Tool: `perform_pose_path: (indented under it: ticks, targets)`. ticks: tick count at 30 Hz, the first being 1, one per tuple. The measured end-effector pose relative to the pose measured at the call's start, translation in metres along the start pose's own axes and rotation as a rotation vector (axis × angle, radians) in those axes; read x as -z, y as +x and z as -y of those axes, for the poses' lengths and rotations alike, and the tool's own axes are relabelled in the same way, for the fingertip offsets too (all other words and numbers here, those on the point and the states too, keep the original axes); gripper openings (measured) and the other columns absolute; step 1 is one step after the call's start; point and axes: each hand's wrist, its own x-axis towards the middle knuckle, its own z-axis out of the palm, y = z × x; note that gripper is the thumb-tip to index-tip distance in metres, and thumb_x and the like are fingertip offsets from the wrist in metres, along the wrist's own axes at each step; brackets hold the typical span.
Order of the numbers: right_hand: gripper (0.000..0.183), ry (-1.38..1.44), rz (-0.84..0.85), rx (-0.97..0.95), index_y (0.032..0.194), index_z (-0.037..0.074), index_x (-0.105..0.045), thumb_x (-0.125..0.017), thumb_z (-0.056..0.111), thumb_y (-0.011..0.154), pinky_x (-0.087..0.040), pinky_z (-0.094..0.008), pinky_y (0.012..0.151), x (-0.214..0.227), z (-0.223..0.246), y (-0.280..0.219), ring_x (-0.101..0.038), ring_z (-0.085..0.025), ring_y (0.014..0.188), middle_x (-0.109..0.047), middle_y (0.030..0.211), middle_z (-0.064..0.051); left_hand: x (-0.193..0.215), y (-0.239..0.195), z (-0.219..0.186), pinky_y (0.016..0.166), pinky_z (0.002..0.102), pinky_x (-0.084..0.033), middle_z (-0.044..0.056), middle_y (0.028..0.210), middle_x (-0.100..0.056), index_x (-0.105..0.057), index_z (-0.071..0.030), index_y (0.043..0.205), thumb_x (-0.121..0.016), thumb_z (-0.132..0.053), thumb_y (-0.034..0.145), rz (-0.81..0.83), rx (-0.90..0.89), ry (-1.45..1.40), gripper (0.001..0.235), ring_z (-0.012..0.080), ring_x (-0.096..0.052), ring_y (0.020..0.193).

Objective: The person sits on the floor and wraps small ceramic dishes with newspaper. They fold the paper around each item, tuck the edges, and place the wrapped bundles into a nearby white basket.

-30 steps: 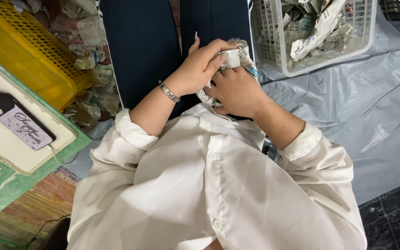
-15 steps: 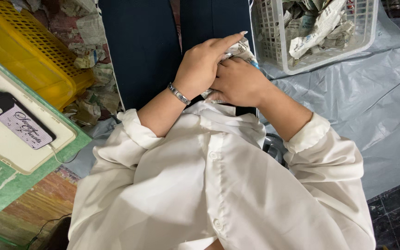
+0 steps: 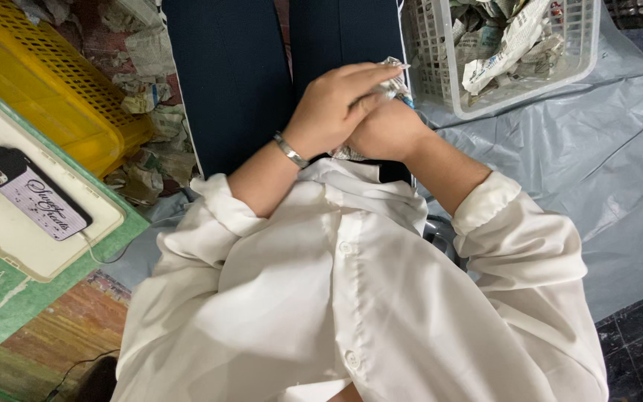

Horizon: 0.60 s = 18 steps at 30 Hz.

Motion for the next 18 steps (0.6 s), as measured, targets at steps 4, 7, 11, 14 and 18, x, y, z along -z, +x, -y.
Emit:
perform_pose_path:
  ticks: [4, 7, 11, 14, 18]
  targets:
    - [0.013, -0.045, -0.033, 0.016, 0.082, 0.007, -0.075, -0.068, 0.018, 0.082, -0.055, -0.045, 0.055, -0.015, -0.004, -0.013, -0.071, -0.03, 0.066, -0.072, 0.079, -0.014, -0.007, 0.006, -0.011, 0.095, 0.033, -0.061, 0.008, 0.128, -0.073, -0.074, -0.02, 0.126, -0.058, 0.0, 0.092, 0.006, 0.117, -0.066, 0.043, 0.0243, -0.075, 0.106]
    - [0.012, -0.021, 0.02, -0.091, 0.075, 0.008, -0.073, -0.069, 0.018, 0.082, -0.054, -0.044, 0.05, -0.02, -0.004, -0.015, -0.07, -0.03, 0.062, -0.071, 0.074, -0.012, -0.01, 0.01, -0.014, 0.092, 0.034, -0.061, 0.007, 0.123, -0.074, -0.076, -0.02, 0.121, -0.059, -0.004, 0.091, -0.009, 0.056, 0.042, 0.038, 0.0256, -0.075, 0.104]
    - [0.012, -0.068, -0.005, -0.061, 0.075, 0.01, -0.073, -0.07, 0.02, 0.081, -0.053, -0.043, 0.051, -0.01, 0.0, -0.007, -0.07, -0.029, 0.062, -0.071, 0.074, -0.011, -0.009, 0.013, -0.014, 0.092, 0.035, -0.06, 0.008, 0.12, -0.075, -0.076, -0.02, 0.122, -0.056, -0.005, 0.093, -0.027, 0.022, 0.073, 0.038, 0.0272, -0.074, 0.105]
    - [0.022, 0.02, -0.028, -0.102, 0.08, 0.01, -0.074, -0.07, 0.031, 0.084, -0.054, -0.044, 0.059, 0.016, 0.007, 0.002, -0.071, -0.029, 0.069, -0.072, 0.078, -0.009, -0.001, 0.018, -0.012, 0.089, 0.033, -0.062, 0.011, 0.117, -0.075, -0.075, -0.02, 0.123, -0.056, -0.005, 0.097, 0.01, 0.126, -0.039, 0.035, 0.0269, -0.075, 0.101]
    - [0.04, 0.03, -0.207, -0.161, 0.09, 0.01, -0.074, -0.072, 0.05, 0.09, -0.055, -0.043, 0.076, 0.073, 0.02, -0.003, -0.07, -0.027, 0.084, -0.072, 0.086, -0.006, 0.01, 0.026, -0.005, 0.086, 0.032, -0.061, 0.013, 0.113, -0.075, -0.073, -0.02, 0.125, -0.055, -0.002, 0.097, 0.058, 0.213, -0.133, 0.038, 0.0255, -0.076, 0.097]
